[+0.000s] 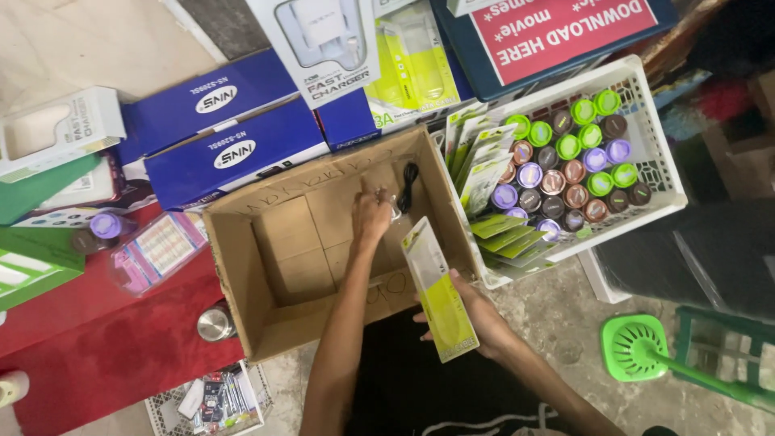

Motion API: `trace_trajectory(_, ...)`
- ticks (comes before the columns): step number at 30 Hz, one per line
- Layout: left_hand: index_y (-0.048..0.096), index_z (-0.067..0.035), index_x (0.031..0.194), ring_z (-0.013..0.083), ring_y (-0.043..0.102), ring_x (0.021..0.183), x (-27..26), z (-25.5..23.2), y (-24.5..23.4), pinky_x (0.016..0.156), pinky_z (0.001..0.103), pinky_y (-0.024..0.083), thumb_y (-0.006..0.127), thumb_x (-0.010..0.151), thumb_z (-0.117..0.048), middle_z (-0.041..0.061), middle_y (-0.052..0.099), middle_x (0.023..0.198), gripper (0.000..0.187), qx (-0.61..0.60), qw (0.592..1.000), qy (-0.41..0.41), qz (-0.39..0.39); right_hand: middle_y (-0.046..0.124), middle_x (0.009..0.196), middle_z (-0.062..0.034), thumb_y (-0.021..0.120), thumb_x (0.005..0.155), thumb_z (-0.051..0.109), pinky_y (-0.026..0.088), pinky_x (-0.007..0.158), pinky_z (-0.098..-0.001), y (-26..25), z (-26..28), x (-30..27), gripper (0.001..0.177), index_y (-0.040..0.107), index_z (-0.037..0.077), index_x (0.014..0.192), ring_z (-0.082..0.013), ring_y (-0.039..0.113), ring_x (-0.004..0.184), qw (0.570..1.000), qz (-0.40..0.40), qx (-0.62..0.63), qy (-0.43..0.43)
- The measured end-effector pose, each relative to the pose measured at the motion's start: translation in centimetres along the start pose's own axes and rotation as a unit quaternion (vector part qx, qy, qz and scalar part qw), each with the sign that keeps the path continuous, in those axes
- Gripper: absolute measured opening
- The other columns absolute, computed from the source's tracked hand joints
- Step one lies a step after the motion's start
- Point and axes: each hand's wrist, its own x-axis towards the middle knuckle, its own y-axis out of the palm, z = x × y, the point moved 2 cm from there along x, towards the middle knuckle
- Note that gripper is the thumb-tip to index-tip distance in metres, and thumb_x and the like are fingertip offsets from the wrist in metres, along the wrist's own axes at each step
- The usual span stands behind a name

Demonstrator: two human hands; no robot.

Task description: Sorting and organizing electronic accessories and small containers into boxes.

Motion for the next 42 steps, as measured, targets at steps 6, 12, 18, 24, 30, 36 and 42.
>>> trace_trajectory(6,0.015,-0.005,0.164,0.0274,0.069,0.065,-2.0,-0.9,-1.1,0.057,0.039,0.061,0.05,0.105,-0.036,0.027,0.064,0.108,0.075,0.092,0.993,0.056,-0.053,0.064,0.136,-0.0224,0.032,0.097,0.061,0.063,0.083,-0.0516,-0.4,1.3,-0.2,0.079,0.045,0.002,0.147,-0.0384,0.068,0.114,1.0,-0.022,0.009,-0.009)
trace_trajectory(12,0.02,-0.013,0.162,0.0275,0.068,0.058,-3.9,-1.2,-0.9,0.038,0.032,0.053,0.059,0.1,-0.038,0.031,0.056,0.124,0.077,0.075,0.963,0.176,-0.19,0.063,0.135,-0.0226,0.033,0.1,0.06,0.062,0.082,-0.0512,1.2,1.1,2.2,0.078,0.052,-0.004,0.14,-0.0389,0.067,0.114,0.998,-0.036,-0.003,-0.051)
trace_trajectory(18,0.037,-0.015,0.16,0.0235,0.061,0.055,-5.1,-1.9,-2.0,0.047,0.035,0.054,0.061,0.101,-0.045,0.015,0.064,0.097,0.07,0.009,0.976,0.159,-0.147,0.063,0.133,-0.0213,0.031,0.101,0.054,0.063,0.081,-0.052,1.1,2.1,1.6,0.07,0.049,0.0,0.14,-0.0375,0.069,0.111,0.997,-0.031,0.024,-0.063)
trace_trajectory(24,0.039,-0.01,0.159,0.0228,0.066,0.071,-10.4,-6.1,-3.7,0.065,0.043,0.058,0.065,0.1,-0.036,0.014,0.062,0.089,0.07,-0.049,0.952,0.209,-0.216,0.066,0.135,-0.0171,0.029,0.102,0.054,0.063,0.085,-0.0477,2.0,2.4,1.0,0.072,0.054,-0.002,0.14,-0.0319,0.071,0.108,0.993,0.068,-0.016,-0.096)
trace_trajectory(30,0.04,-0.014,0.161,0.0227,0.067,0.079,-11.7,-7.2,-5.3,0.069,0.04,0.056,0.067,0.104,-0.027,0.015,0.061,0.099,0.064,-0.045,0.907,0.307,-0.284,0.072,0.123,-0.0237,0.025,0.107,0.056,0.061,0.083,-0.0392,1.9,1.7,0.6,0.076,0.061,-0.001,0.141,-0.0307,0.071,0.093,0.981,0.1,-0.098,-0.138)
trace_trajectory(36,0.037,-0.014,0.16,0.0201,0.059,0.065,-12.7,-8.6,-7.3,0.057,0.04,0.052,0.066,0.1,-0.028,0.012,0.059,0.091,0.069,-0.07,0.926,0.25,-0.275,0.074,0.128,-0.0132,0.025,0.104,0.057,0.06,0.084,-0.0382,2.7,2.9,-0.6,0.078,0.063,-0.002,0.137,-0.0278,0.073,0.089,0.95,0.088,-0.228,-0.193)
trace_trajectory(42,0.037,-0.014,0.161,0.0225,0.058,0.067,-13.6,-8.2,-5.2,0.053,0.038,0.052,0.065,0.102,-0.033,0.013,0.058,0.09,0.068,-0.044,0.931,0.263,-0.248,0.074,0.119,-0.0218,0.026,0.104,0.054,0.062,0.085,-0.0385,1.8,2.6,1.1,0.073,0.063,-0.004,0.131,-0.0275,0.076,0.094,0.969,0.078,-0.141,-0.187)
